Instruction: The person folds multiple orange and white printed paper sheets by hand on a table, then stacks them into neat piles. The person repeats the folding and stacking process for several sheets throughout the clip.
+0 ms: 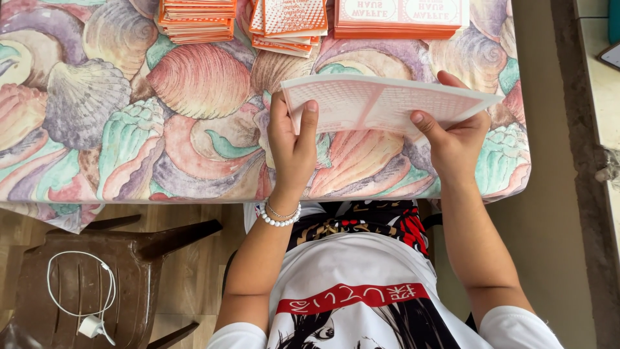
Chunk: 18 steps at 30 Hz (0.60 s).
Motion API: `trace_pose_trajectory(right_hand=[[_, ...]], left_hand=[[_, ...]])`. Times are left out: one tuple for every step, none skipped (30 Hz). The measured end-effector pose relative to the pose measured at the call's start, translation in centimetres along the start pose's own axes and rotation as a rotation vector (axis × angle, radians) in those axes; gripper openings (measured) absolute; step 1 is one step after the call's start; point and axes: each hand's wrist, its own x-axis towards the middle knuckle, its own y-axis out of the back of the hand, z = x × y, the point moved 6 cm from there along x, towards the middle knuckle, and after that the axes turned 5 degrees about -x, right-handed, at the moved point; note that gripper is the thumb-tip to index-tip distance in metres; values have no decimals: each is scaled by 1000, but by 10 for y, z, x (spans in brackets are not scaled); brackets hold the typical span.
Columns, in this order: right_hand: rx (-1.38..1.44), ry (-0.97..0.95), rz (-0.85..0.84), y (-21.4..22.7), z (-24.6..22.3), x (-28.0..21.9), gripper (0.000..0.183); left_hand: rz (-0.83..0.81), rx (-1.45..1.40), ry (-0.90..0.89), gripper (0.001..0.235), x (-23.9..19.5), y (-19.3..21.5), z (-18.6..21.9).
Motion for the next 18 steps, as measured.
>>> trace_pose_trajectory(right_hand=[[1,1,-1,-1,-1,0,69],[13,0,1,-2,-2,0,72],[24,-3,2,-2,-3,0,75],[25,-4,1,-1,-1,1,75],[22,0,-2,0,1,2,74],[19,4,-4,1,3,3,73],[18,3,-6,0,3,2,73],[11,3,-6,0,4,2,73],[5,2,-7,0,4,2,72],[5,2,-9,1,8,2,72],[10,4,-8,2,12,3,73],[15,6,-7,3,17,4,73],[16,6,-7,2,11,4,73],[23,22,-2,1,5,5,75],[30,36,4,0,-1,4,78],[29,36,5,1,3,4,78],[36,40,0,1,6,5,78],[42,45,-4,1,10,5,78]], left_hand=[[1,0,-2,16,-2,0,-5],[5,-1,8,16,-4,0,-10],[9,-1,19,17,-7,0,-16],[10,-1,19,17,-4,-2,-7],[5,-7,19,18,-2,-4,2],[0,-12,19,19,0,-7,12],[1,-13,20,19,-1,-6,6],[7,-14,23,19,-2,-6,0],[13,-14,26,19,-4,-5,-5],[14,-13,26,19,-4,-5,-6],[22,-14,26,21,-4,-5,-6],[30,-16,25,22,-4,-5,-6],[30,-15,25,22,-4,-6,-3],[32,-19,24,22,-4,-6,0],[34,-22,25,22,-4,-7,3],[33,-23,26,22,-6,-6,-4],[33,-18,21,22,-7,-5,-12],[34,-14,16,22,-9,-5,-19]])
